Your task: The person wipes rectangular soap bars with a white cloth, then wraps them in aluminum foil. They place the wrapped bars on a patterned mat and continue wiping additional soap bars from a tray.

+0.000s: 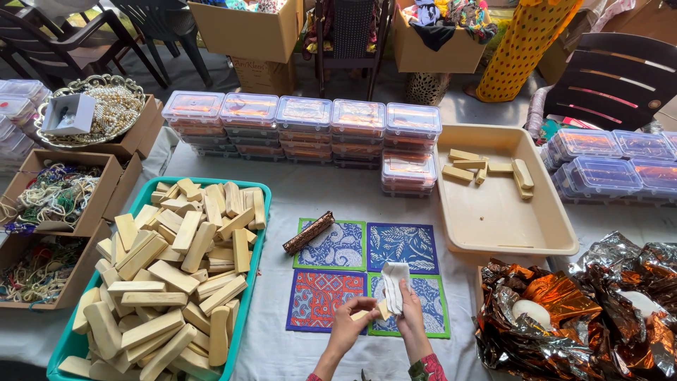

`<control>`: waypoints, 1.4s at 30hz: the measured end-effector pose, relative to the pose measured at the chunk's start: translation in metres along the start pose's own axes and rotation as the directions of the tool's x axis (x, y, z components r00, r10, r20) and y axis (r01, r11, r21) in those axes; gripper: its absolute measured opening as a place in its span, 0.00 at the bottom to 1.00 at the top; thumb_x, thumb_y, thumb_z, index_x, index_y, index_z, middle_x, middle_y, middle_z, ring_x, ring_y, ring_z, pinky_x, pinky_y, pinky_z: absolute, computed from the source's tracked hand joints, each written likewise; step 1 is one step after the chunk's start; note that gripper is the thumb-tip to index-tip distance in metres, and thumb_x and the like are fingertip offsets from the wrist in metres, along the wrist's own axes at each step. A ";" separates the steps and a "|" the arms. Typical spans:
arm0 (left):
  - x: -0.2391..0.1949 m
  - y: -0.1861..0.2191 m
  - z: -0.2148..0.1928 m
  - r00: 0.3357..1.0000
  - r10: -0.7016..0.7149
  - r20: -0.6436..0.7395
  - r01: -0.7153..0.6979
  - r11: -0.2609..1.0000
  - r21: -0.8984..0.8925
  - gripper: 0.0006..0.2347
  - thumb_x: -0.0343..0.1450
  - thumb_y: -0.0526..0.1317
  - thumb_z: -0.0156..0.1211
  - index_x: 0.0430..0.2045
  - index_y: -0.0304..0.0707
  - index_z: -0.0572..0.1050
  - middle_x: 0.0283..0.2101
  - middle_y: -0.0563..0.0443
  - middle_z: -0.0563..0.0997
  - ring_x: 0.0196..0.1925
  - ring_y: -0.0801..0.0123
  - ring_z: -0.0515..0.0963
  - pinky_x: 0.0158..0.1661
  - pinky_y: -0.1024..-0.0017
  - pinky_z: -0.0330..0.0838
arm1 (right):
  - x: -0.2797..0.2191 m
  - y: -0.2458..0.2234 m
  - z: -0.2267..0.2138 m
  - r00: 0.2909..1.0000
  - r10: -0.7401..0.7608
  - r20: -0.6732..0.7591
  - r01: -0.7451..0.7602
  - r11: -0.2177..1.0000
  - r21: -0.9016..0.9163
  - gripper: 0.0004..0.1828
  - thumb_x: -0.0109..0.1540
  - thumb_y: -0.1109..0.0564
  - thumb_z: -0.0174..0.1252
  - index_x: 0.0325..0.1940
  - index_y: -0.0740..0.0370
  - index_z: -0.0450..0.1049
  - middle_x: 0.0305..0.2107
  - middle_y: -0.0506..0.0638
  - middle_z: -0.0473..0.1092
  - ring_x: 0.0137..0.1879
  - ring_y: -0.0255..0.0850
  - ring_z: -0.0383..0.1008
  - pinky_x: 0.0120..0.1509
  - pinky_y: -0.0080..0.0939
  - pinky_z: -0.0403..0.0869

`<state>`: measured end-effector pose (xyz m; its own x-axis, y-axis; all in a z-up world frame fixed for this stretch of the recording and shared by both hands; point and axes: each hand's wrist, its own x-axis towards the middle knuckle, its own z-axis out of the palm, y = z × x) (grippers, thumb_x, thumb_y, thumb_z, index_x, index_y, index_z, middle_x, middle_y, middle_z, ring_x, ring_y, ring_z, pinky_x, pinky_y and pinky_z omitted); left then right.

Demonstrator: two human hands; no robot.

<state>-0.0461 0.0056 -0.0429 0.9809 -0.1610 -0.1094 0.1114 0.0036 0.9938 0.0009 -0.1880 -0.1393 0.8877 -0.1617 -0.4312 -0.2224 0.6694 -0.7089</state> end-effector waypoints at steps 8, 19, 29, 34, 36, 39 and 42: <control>0.002 0.005 0.001 0.978 0.054 -0.203 0.014 0.949 0.316 0.44 0.51 0.40 0.85 0.65 0.56 0.67 0.63 0.50 0.67 0.64 0.63 0.68 0.57 0.67 0.72 | 0.016 0.036 0.020 0.991 0.128 0.025 -0.130 0.988 0.087 0.24 0.66 0.45 0.56 0.60 0.62 0.71 0.40 0.53 0.78 0.38 0.42 0.80 0.39 0.45 0.79; 0.021 -0.039 -0.028 0.897 0.127 -0.423 -0.050 0.981 0.188 0.35 0.65 0.30 0.65 0.69 0.43 0.59 0.67 0.44 0.63 0.68 0.57 0.68 0.64 0.63 0.67 | -0.063 0.030 0.098 0.987 0.140 0.084 -0.133 0.988 -0.084 0.27 0.65 0.49 0.57 0.66 0.61 0.67 0.46 0.52 0.78 0.45 0.38 0.81 0.46 0.40 0.80; 0.023 -0.015 -0.030 0.987 0.010 -0.160 0.017 0.986 0.167 0.38 0.61 0.29 0.64 0.68 0.44 0.57 0.67 0.47 0.71 0.66 0.63 0.75 0.58 0.65 0.73 | -0.057 0.031 0.053 0.998 -0.056 0.017 0.059 0.977 -0.205 0.18 0.65 0.55 0.59 0.56 0.66 0.76 0.40 0.53 0.80 0.41 0.36 0.80 0.44 0.36 0.77; 0.034 -0.008 -0.032 0.995 0.019 -0.103 -0.020 1.000 -0.009 0.28 0.68 0.34 0.65 0.65 0.44 0.66 0.62 0.46 0.76 0.62 0.64 0.78 0.60 0.68 0.72 | -0.042 -0.010 0.033 0.987 -0.143 0.079 0.162 0.916 -0.368 0.16 0.66 0.53 0.60 0.53 0.67 0.79 0.37 0.49 0.80 0.39 0.31 0.77 0.42 0.31 0.74; 0.047 -0.008 -0.033 0.998 0.011 -0.069 -0.013 1.000 -0.025 0.22 0.70 0.36 0.64 0.61 0.44 0.73 0.57 0.46 0.82 0.59 0.66 0.82 0.58 0.69 0.74 | -0.034 -0.027 0.027 0.978 -0.177 0.114 0.209 0.884 -0.418 0.16 0.67 0.53 0.60 0.52 0.67 0.80 0.37 0.49 0.79 0.39 0.30 0.76 0.42 0.30 0.73; 0.047 0.000 -0.021 0.997 -0.044 -0.065 0.038 0.995 -0.090 0.14 0.73 0.41 0.61 0.53 0.40 0.80 0.48 0.50 0.88 0.53 0.70 0.86 0.54 0.70 0.77 | -0.037 -0.050 0.013 0.980 -0.173 0.100 0.199 0.877 -0.437 0.16 0.66 0.53 0.60 0.52 0.66 0.80 0.36 0.47 0.80 0.40 0.29 0.76 0.43 0.30 0.74; 0.042 0.008 -0.001 0.997 -0.046 -0.059 0.050 0.996 0.070 0.16 0.68 0.41 0.67 0.51 0.39 0.80 0.40 0.49 0.88 0.45 0.70 0.86 0.49 0.71 0.78 | -0.033 -0.063 0.003 0.988 -0.132 0.075 0.150 0.921 -0.360 0.16 0.65 0.53 0.60 0.53 0.64 0.78 0.37 0.47 0.80 0.39 0.31 0.77 0.42 0.31 0.75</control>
<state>-0.0037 -0.0002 -0.0395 0.9825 -0.1022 -0.1559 0.1488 -0.0736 0.9861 -0.0131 -0.2229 -0.0785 0.9368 -0.1938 -0.2912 -0.2168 0.3314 -0.9182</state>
